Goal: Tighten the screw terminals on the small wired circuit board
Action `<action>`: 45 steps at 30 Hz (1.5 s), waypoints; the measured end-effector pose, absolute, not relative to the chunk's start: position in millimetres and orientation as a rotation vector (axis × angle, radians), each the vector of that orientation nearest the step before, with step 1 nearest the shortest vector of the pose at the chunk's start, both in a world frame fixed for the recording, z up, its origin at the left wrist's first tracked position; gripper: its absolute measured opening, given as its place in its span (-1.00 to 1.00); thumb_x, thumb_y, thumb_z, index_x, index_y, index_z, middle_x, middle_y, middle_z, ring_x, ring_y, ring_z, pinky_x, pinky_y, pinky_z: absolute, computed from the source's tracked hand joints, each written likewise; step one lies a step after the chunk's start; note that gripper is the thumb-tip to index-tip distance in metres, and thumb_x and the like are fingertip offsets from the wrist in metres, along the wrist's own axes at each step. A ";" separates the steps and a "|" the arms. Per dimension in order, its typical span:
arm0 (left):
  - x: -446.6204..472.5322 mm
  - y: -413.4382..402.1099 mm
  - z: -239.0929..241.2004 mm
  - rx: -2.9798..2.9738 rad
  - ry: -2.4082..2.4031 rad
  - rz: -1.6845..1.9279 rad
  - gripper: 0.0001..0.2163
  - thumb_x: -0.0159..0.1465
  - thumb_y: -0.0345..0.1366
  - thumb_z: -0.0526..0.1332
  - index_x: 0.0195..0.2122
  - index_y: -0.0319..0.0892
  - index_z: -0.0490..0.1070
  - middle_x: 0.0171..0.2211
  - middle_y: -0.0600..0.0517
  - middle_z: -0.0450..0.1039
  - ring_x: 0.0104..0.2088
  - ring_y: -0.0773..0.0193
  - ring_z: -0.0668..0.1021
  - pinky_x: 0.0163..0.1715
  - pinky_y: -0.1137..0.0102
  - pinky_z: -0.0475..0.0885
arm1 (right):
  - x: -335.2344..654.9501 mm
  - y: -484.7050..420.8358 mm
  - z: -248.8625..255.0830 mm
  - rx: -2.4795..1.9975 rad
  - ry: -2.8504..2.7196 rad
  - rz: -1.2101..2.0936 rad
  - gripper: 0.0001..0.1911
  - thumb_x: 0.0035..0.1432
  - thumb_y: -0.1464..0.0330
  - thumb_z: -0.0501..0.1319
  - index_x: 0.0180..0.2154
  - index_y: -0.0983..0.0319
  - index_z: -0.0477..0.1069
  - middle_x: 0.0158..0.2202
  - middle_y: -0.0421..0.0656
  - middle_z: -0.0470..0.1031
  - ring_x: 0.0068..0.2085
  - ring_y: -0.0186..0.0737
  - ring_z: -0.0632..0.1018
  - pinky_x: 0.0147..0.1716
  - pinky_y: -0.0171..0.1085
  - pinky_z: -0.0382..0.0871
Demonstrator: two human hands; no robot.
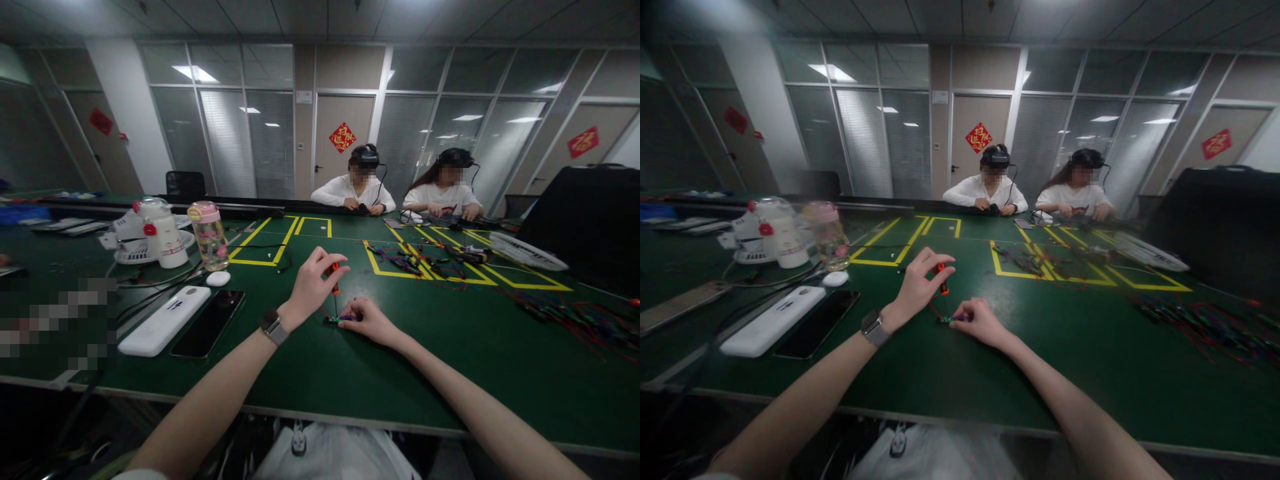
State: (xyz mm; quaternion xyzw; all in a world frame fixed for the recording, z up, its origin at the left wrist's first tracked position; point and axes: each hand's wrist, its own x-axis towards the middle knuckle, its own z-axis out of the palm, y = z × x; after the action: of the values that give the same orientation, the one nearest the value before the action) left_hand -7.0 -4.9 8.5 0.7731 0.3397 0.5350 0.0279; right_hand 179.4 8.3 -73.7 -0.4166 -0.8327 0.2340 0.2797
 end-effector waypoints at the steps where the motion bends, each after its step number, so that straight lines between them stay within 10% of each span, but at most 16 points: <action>1: -7.4 -5.5 7.8 2.455 1.097 1.641 -0.78 0.36 -0.23 0.12 -0.09 -0.18 0.49 -0.31 -0.01 0.39 -0.31 0.27 0.47 -0.23 0.34 0.42 | 179.4 8.6 -74.2 -1.111 -2.231 0.623 -0.86 0.03 0.31 0.36 -0.41 0.26 0.52 -0.54 -0.26 0.35 -0.39 -0.26 0.38 -0.29 -0.28 0.21; 8: -4.3 -6.3 4.9 2.336 0.771 1.545 -0.64 0.39 -0.39 -0.03 0.17 -0.16 0.32 0.11 -0.09 0.41 0.09 0.18 0.47 0.12 0.23 0.35 | 178.9 8.0 -72.4 -1.108 -2.233 0.635 -0.88 0.03 0.33 0.36 -0.41 0.27 0.53 -0.54 -0.25 0.36 -0.41 -0.27 0.38 -0.30 -0.28 0.21; 23: -5.5 -4.9 5.6 2.441 1.037 1.763 -0.84 0.26 -0.25 0.26 -0.18 -0.17 0.52 -0.34 0.01 0.33 -0.34 0.29 0.44 -0.27 0.36 0.43 | 179.4 8.5 -73.7 -1.111 -2.240 0.610 -0.87 0.02 0.31 0.36 -0.42 0.25 0.52 -0.55 -0.26 0.36 -0.41 -0.27 0.39 -0.31 -0.28 0.22; 31: -3.2 -8.8 10.0 2.180 0.683 1.539 -0.68 0.38 -0.38 0.00 0.08 -0.16 0.40 0.14 -0.10 0.39 0.08 0.18 0.48 0.12 0.23 0.35 | 179.0 8.5 -73.2 -1.106 -2.241 0.603 -0.88 0.02 0.33 0.37 -0.42 0.25 0.53 -0.55 -0.26 0.37 -0.40 -0.26 0.39 -0.28 -0.27 0.22; 45: -4.1 -8.4 8.7 2.361 1.044 1.811 -0.92 0.26 -0.32 0.26 -0.27 -0.17 0.52 -0.38 0.05 0.32 -0.36 0.32 0.42 -0.29 0.40 0.39 | 178.0 5.4 -69.1 -1.115 -2.245 0.623 -0.86 0.03 0.29 0.35 -0.41 0.25 0.53 -0.56 -0.27 0.35 -0.43 -0.28 0.38 -0.29 -0.27 0.22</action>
State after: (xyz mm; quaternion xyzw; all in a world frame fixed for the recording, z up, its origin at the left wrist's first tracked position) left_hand -4.1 -8.4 8.7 0.7486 0.3310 0.5744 -0.0059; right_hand 178.0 5.4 -69.1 -0.4150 -0.8354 0.2319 0.2757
